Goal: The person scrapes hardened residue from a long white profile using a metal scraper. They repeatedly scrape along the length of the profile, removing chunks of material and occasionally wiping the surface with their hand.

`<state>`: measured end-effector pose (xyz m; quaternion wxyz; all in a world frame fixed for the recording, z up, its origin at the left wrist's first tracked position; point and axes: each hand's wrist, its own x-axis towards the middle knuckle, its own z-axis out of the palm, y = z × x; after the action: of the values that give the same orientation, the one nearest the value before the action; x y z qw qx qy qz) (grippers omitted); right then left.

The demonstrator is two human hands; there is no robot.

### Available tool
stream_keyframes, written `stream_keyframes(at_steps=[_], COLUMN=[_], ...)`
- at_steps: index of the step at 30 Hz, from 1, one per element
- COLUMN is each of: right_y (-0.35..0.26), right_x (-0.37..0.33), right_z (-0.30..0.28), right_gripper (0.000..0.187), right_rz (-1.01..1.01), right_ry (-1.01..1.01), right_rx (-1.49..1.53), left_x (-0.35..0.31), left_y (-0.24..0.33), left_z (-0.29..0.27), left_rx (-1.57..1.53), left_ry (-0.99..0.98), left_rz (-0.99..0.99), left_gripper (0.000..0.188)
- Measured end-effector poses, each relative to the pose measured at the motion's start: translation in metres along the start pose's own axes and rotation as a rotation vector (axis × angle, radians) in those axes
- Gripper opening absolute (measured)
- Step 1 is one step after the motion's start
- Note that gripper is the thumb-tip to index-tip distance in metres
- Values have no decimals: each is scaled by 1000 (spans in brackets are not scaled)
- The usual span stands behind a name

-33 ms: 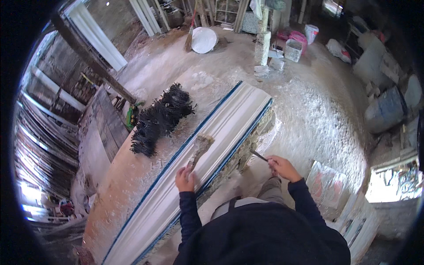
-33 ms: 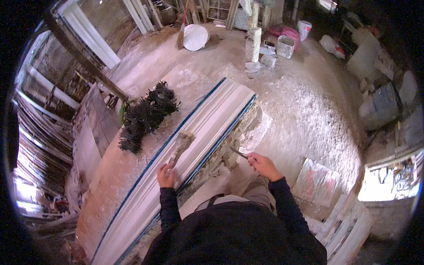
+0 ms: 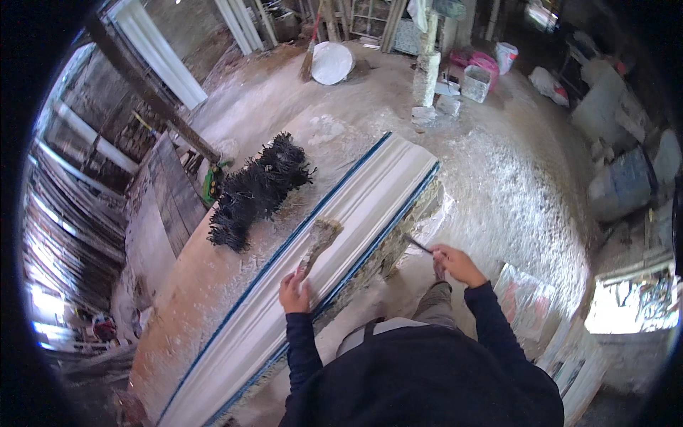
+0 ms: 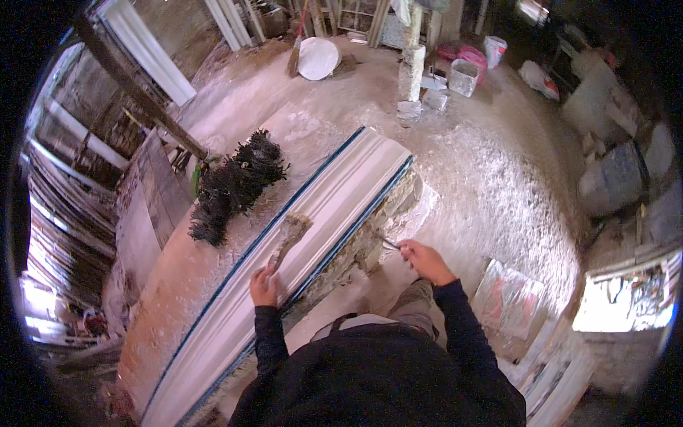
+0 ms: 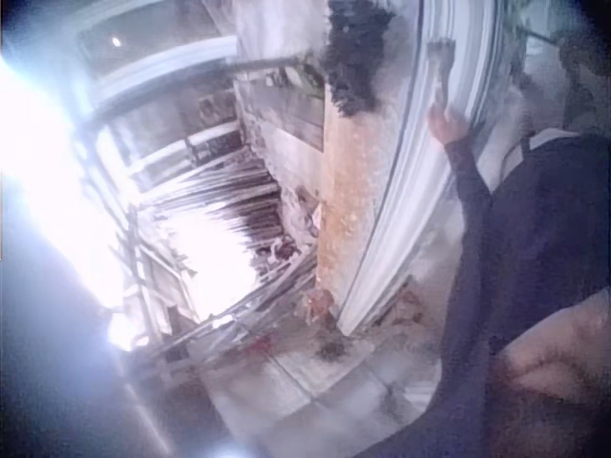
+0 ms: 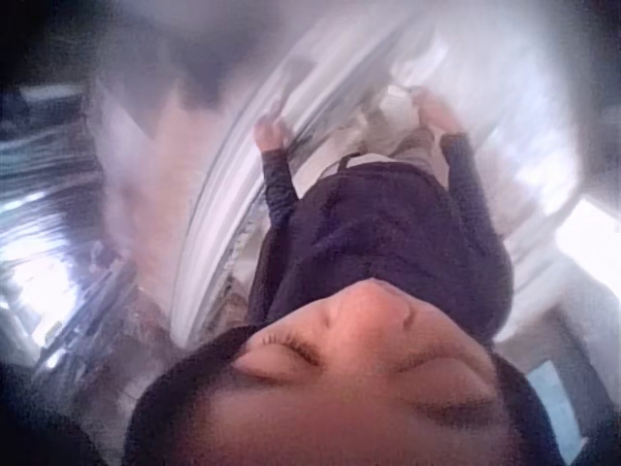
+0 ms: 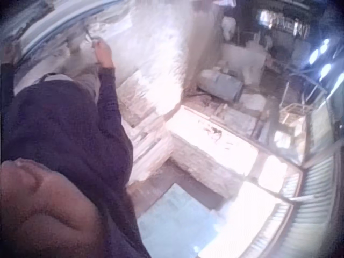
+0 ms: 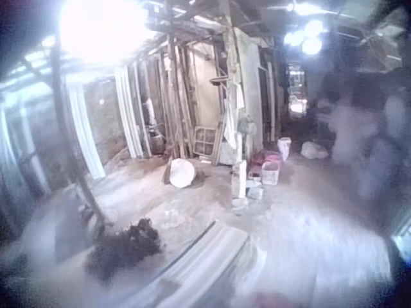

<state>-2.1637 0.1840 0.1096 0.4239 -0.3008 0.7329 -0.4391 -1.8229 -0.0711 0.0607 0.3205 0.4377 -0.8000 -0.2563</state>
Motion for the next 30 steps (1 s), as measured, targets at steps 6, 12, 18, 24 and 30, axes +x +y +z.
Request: stream_keyframes(at_steps=[6, 12, 18, 24, 30], right_y=[-26, -37, -35, -36, -59], right_x=[122, 217, 281, 289, 282], right_z=[-150, -240, -255, -199, -197], right_gripper=[19, 23, 23, 22, 20], right_rz=[-132, -163, -183, -317, -304], right_ry=[35, -334, -625, -791, -778], right_rx=[-494, -404, -411, -406, -577], left_x=[-37, -57, -80, -116, -66], left_y=[50, 102, 156, 151, 183], left_z=[27, 113, 148, 186, 185], left_rx=[483, 394, 328, -406, -1350], left_ry=[163, 395, 470, 763, 749], left_rz=[-334, -727, -672, -816, -938], left_gripper=[46, 66, 73, 61, 52])
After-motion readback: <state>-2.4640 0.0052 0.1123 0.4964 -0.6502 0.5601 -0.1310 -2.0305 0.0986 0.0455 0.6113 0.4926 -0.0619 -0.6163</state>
